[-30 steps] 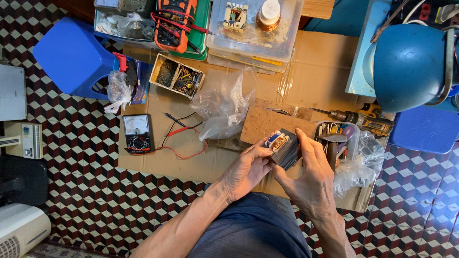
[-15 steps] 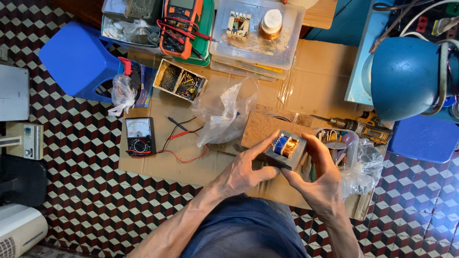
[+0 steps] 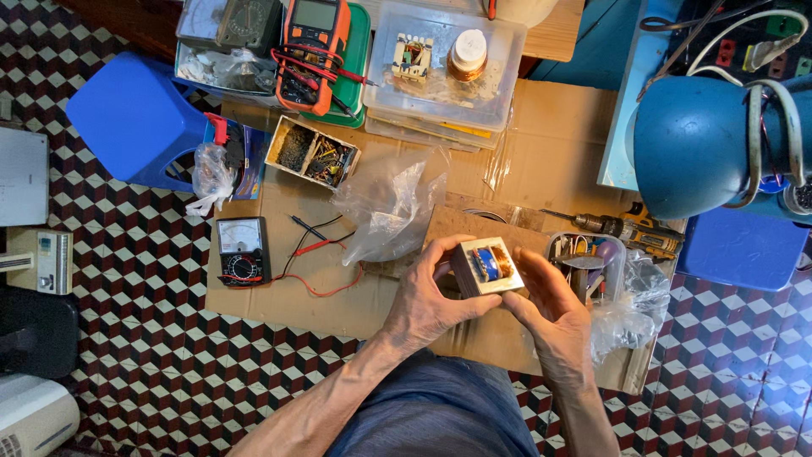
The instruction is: The person uses a hammer to tap a small electrical component, then handles a second component with copper windings. They apply a substance from a small bottle to the second component and continue to manipulate it with their fingers.
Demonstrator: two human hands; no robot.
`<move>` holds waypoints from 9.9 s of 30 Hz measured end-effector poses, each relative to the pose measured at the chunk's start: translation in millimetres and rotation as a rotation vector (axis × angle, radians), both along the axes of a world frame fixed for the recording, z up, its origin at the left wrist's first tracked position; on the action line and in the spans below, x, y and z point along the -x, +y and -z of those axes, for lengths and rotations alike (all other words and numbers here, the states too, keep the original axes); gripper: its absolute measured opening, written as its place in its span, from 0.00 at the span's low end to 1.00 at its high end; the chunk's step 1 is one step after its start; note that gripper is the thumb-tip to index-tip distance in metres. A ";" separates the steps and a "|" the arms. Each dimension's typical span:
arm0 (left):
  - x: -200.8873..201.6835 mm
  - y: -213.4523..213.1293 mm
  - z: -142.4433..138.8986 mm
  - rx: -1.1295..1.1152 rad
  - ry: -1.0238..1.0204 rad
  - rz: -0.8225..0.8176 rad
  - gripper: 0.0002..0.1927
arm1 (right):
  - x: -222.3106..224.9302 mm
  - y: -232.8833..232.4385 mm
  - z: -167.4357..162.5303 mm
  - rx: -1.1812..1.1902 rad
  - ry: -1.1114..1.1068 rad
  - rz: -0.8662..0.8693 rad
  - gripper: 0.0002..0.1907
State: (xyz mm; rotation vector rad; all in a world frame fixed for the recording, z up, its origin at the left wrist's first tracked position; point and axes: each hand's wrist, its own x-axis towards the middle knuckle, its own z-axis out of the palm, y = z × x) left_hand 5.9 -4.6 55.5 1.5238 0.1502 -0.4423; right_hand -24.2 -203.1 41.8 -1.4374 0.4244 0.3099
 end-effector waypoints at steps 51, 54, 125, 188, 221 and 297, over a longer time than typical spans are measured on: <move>-19.4 -39.8 63.3 -0.696 -0.628 0.126 0.38 | 37.3 -93.3 120.7 1.304 0.112 -0.118 0.23; -17.8 -41.8 65.6 -0.655 -0.599 0.127 0.39 | 35.0 -99.7 116.9 1.292 0.149 -0.106 0.21; -34.2 -8.9 73.7 -0.470 -0.530 0.309 0.42 | 47.7 13.9 -19.0 0.969 -0.160 -0.185 0.23; 10.5 -26.6 9.0 -0.355 -0.510 0.024 0.41 | 29.1 8.5 -19.0 -0.505 0.263 0.271 0.18; -25.2 -11.4 10.8 0.603 0.893 0.120 0.24 | -8.5 -26.1 -30.9 0.218 0.066 -0.337 0.36; 21.2 -16.4 -1.9 0.446 0.441 0.118 0.33 | 17.6 -24.4 -30.3 0.287 -0.234 -0.372 0.23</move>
